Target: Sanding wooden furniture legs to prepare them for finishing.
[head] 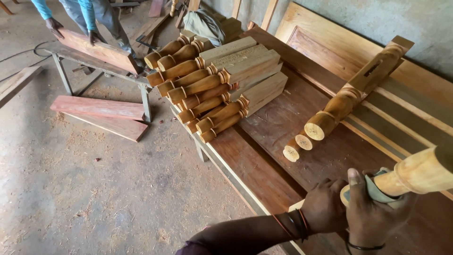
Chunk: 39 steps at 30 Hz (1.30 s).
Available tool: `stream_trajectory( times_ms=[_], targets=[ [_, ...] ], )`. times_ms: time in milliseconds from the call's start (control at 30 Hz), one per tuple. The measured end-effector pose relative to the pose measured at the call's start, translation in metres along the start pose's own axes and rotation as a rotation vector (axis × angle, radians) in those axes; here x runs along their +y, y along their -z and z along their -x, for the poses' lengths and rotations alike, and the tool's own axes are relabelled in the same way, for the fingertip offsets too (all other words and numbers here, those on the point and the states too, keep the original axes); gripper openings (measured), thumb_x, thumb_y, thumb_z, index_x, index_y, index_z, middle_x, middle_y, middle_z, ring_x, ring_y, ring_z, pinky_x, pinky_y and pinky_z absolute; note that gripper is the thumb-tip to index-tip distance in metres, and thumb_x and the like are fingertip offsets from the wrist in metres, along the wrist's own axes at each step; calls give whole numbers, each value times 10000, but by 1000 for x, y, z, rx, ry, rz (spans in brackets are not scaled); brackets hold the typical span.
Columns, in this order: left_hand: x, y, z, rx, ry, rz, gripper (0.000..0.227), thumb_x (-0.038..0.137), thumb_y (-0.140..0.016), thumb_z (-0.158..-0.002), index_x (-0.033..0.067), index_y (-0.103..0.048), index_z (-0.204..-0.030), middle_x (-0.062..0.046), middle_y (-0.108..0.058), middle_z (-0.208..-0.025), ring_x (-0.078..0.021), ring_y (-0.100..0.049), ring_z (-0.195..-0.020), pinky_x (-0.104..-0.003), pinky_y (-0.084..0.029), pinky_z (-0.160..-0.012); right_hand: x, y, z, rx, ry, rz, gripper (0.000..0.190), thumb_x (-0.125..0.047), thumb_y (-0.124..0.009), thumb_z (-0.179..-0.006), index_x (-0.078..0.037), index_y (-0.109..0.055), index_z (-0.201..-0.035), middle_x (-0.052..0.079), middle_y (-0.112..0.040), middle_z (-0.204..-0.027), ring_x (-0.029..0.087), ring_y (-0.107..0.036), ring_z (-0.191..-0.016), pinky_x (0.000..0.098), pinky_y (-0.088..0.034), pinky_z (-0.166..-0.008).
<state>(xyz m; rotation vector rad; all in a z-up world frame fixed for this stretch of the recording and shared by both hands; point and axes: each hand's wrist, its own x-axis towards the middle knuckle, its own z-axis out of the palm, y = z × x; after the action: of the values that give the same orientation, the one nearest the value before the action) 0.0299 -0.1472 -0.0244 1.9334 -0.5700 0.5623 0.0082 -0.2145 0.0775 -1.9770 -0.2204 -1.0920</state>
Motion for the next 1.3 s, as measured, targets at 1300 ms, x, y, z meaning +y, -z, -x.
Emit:
stream_trajectory(
  times_ms=[1300],
  targets=[
    [-27, -10, -1, -347, -128, 569, 524, 227, -860, -794, 68, -646, -1245, -92, -720, -1162, -186, -698, -1080, -324, -588, -972, 29, 42, 23, -291, -299, -69, 230, -50, -785, -865, 18, -641, -1031, 119, -696, -837, 206, -658, -711, 340, -539, -696]
  ],
)
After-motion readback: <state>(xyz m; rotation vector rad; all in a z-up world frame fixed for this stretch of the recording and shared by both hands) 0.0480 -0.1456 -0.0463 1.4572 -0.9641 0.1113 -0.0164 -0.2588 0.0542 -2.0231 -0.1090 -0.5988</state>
